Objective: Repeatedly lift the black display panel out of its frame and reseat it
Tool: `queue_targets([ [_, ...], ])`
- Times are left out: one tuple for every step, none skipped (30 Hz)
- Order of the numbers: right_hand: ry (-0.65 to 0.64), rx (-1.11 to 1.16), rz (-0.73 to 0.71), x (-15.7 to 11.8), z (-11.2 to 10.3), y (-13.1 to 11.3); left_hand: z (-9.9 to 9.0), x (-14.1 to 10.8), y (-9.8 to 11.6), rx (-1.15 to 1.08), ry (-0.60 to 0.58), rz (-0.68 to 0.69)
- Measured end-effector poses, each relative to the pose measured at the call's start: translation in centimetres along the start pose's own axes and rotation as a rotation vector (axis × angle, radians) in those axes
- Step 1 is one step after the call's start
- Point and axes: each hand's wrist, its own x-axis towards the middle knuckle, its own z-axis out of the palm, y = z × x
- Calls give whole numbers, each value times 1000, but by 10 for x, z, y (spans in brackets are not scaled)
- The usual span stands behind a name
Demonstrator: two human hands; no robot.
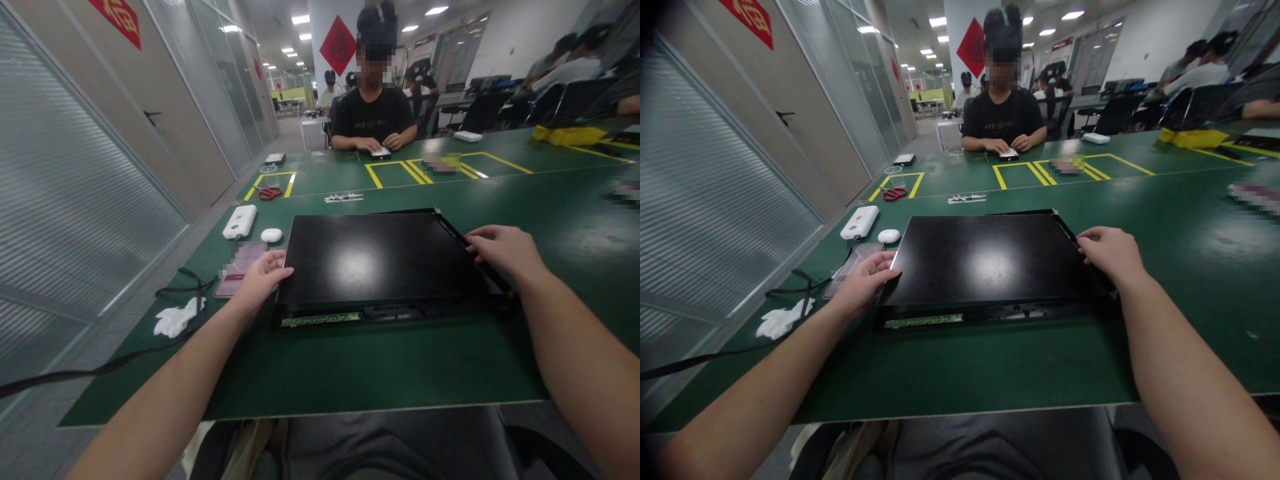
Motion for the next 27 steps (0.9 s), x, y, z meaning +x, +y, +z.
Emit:
queue_targets([
  [-3,0,6,-1,0,-1,0,0,0,4,1,-1],
  [-5,-2,10,-2,-1,-2,0,-1,1,7,0,-2],
  [-7,-4,14,-3,-1,-4,0,-1,1,9,-2,-3],
  [-10,-5,15,-4,-2,-5,1,-1,1,9,-2,-2],
  [-12,-6,14,-5,-3,-6,1,-1,1,8,-1,1],
  [-12,-8,14,-6,-3,-8,1,-1,1,6,1,7],
  [-10,-8,13,-6,-4,-9,1,0,0,6,4,10],
  [-6,-5,11,-7,-5,-9,1,0,0,7,6,14],
  [-3,-2,9,-7,-5,-10,2,-1,0,8,8,16],
  [1,-1,6,-7,-5,-10,2,-1,0,10,8,15],
  [7,0,1,-7,-5,-10,2,-1,-1,12,7,14],
  [11,2,-6,-6,-4,-9,2,-1,-1,14,6,13],
  [13,2,-12,-5,-4,-7,2,-1,-1,15,5,12],
  [13,1,-17,-4,-3,-6,2,-1,-1,16,3,13],
  [13,-1,-21,-3,-2,-4,2,-1,-1,17,1,16],
  [12,-2,-24,-1,-1,-2,2,-1,-1,17,1,21],
  [10,-1,-28,0,0,-1,2,-1,-1,17,1,26],
  [10,0,-32,1,1,1,2,-1,-1,16,4,30],
  [12,3,-35,1,1,2,2,-1,0,16,8,33],
  [13,4,-36,1,1,2,2,-1,0,16,10,35],
  [15,5,-36,1,1,2,2,-1,0,16,11,35],
  [17,3,-35,1,1,1,2,-1,0,17,11,35],
  [17,-1,-33,0,1,1,2,-1,0,18,9,34],
  [15,-4,-31,0,0,0,2,-1,0,19,7,35],
  [11,-7,-29,-1,0,-1,2,-1,0,21,7,34],
  [5,-11,-28,-1,0,-2,2,-2,1,23,11,33],
  [0,-20,-28,-1,0,-3,2,-2,1,27,18,34],
])
